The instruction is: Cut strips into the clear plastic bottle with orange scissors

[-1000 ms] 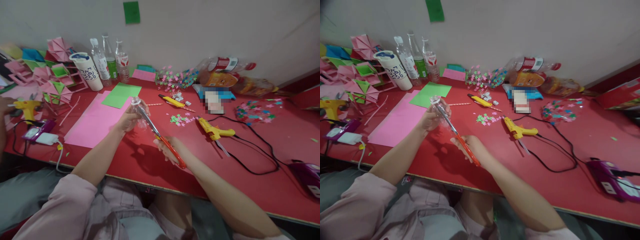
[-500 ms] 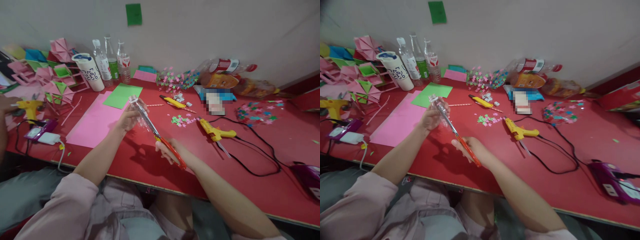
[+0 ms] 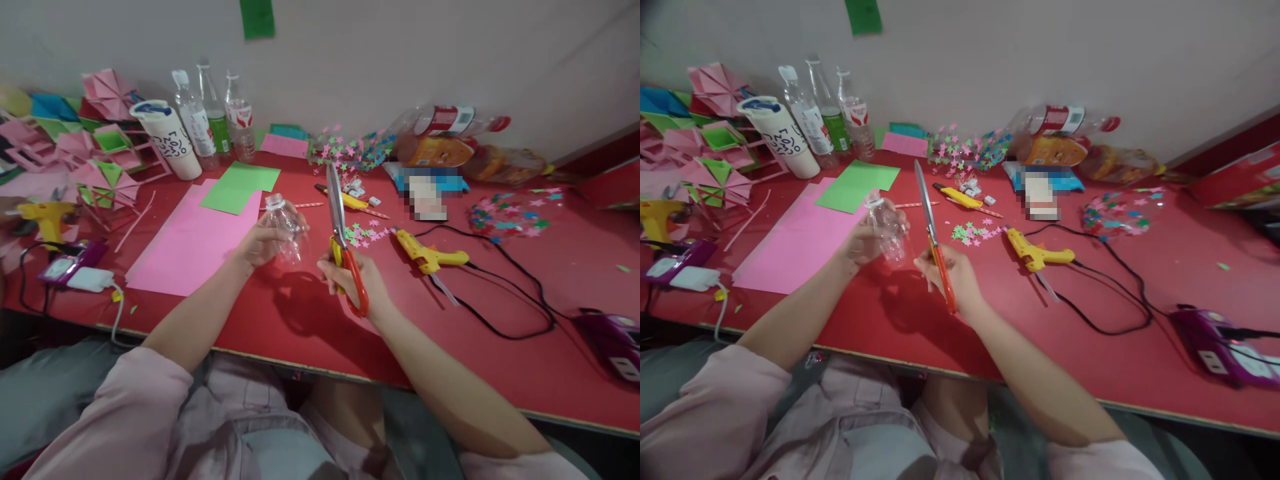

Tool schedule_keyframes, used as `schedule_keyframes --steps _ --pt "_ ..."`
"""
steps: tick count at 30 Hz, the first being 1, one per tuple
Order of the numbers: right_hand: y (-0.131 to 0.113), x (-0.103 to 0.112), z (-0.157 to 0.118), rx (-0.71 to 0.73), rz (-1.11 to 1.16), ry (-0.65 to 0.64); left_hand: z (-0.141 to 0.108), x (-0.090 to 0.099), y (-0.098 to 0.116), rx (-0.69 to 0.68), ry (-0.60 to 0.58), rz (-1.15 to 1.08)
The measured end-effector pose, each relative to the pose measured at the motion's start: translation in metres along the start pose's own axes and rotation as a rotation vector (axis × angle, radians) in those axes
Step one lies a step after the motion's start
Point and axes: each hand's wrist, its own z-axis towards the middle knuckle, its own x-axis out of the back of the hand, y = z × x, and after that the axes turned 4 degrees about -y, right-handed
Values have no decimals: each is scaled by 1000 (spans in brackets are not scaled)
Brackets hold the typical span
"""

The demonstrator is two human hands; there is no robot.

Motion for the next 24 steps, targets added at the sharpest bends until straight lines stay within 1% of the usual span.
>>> schedule_keyframes --steps 2,5,8,12,14,17,20,24 --pt "-1 -1 -2 -14 -17 8 -1 -3 -5 44 -25 0" --pt "-5 -3 -6 -11 -25 -30 -3 -6 -10 93 -54 23" --pt "-6 -4 -8 -8 -9 -44 -6 -9 -13 117 -93 44" --pt "-2 -4 -5 -4 -3 -36 -9 -10 -18 142 -141 64" --pt "1 -4 -3 10 17 -37 -9 -11 -19 156 -150 66" --pt "2 -4 -2 12 68 -49 -10 -12 -19 159 -126 79" --pt "-2 -3 -5 11 122 -95 -11 -14 -16 168 -145 91" --pt "-11 3 -11 -1 144 -171 -10 -15 -13 238 -193 86"
